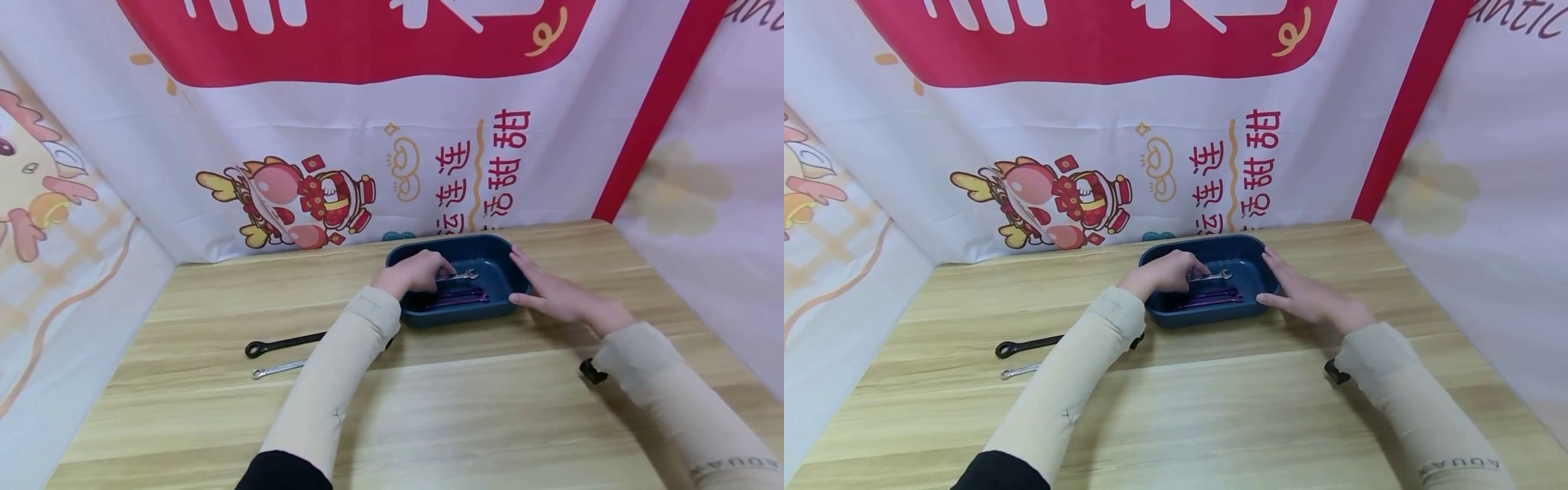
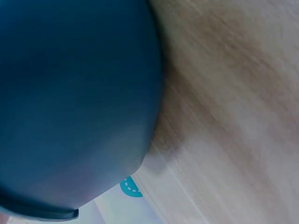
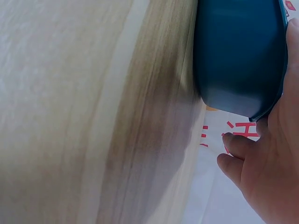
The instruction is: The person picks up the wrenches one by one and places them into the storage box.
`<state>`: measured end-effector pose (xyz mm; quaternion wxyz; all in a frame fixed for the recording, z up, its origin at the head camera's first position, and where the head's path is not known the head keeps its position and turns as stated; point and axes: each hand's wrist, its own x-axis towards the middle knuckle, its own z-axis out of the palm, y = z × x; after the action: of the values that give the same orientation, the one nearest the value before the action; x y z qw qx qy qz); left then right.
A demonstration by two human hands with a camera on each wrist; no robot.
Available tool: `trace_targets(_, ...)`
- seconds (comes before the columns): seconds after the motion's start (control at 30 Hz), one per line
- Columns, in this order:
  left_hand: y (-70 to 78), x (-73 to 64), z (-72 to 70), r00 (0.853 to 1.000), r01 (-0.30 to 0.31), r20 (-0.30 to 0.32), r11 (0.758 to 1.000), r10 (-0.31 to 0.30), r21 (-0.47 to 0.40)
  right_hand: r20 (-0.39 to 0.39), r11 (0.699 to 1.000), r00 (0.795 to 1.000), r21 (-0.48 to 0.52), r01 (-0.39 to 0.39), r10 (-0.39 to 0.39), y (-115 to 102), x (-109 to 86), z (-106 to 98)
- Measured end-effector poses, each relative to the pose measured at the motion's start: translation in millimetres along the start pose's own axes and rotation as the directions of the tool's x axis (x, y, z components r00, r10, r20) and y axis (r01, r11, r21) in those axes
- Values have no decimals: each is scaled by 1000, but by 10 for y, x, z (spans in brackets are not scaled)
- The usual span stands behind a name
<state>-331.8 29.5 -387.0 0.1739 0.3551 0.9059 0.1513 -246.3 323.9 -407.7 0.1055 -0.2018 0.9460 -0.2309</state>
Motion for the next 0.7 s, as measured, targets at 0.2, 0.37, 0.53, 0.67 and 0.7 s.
trace_targets(0.2, -14, 37, 26, 999, -14, 39, 999, 13, 40, 1, 1000, 1000, -2, 8, -8, 6, 0, -4)
trace_targets(0.37, -9, 58, 45, 999, -11, 51, 998, 8, 57, 2, 1000, 1000, 0, 10, -10, 8, -22, -10)
trace_targets(0.53, -9, 64, 46, 999, -5, 48, 998, 2, 64, 2, 1000, 1000, -9, 9, -9, 4, -20, -18)
trace_targets(0.67, -7, 62, 46, 999, -5, 50, 998, 2, 67, 1, 1000, 1000, -14, 15, -15, 12, -14, -16)
trace_targets(0.7, -8, 62, 47, 999, -5, 51, 998, 2, 65, 1, 1000, 1000, -14, 15, -15, 15, -14, -14)
